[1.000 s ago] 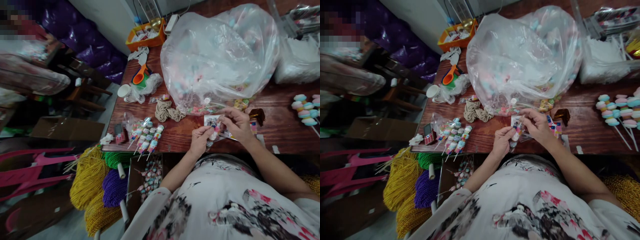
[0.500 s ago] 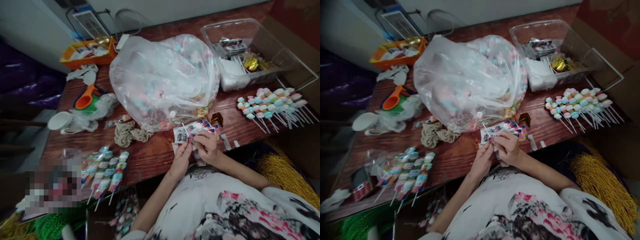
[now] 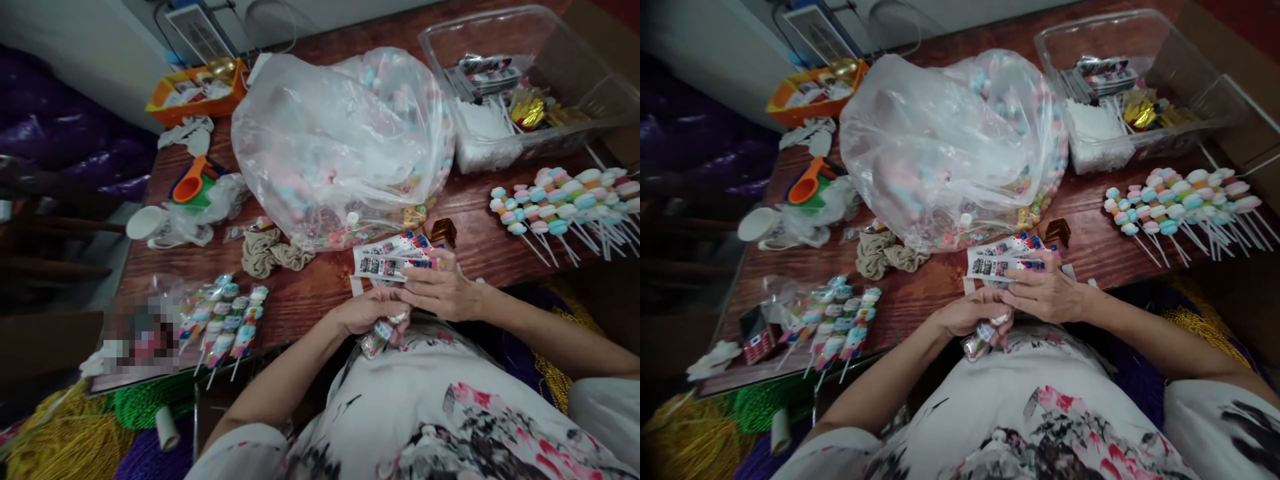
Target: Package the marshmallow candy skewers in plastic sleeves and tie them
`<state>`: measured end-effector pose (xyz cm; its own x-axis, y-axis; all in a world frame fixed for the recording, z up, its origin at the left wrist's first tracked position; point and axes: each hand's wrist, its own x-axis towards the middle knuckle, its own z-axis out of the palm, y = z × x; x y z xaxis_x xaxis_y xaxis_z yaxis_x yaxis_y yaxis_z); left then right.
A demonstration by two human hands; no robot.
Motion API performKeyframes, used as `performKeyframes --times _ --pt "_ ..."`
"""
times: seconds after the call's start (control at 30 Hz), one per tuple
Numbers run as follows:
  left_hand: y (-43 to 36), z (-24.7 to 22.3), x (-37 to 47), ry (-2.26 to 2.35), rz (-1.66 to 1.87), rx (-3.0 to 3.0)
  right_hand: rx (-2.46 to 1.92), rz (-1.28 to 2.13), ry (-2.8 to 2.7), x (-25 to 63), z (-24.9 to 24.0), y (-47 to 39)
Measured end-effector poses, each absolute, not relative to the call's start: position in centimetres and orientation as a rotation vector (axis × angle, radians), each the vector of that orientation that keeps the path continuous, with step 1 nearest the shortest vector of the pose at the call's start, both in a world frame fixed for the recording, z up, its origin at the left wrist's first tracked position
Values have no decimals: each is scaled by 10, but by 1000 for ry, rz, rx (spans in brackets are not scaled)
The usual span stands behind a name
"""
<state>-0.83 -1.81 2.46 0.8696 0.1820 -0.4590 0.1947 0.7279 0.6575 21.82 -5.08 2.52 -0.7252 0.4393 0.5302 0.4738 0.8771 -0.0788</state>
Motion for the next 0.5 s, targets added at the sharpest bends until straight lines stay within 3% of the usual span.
performKeyframes --times 0.1,0.23,0.3,0.4,0.5 --pt "-24 30 -4 519 -125 1194 -751 -60 -2516 212 19 -58" --pt "-35 41 4 871 38 2200 -1202 326 -2482 201 18 -60" --pt "-37 42 5 966 128 2384 -1325 423 -2422 199 24 -61" --pt "-31 35 0 944 271 2039 -1352 187 -2348 198 35 -66" --pt "-22 27 -8 764 136 1369 -1068 26 -2363 202 37 -73"
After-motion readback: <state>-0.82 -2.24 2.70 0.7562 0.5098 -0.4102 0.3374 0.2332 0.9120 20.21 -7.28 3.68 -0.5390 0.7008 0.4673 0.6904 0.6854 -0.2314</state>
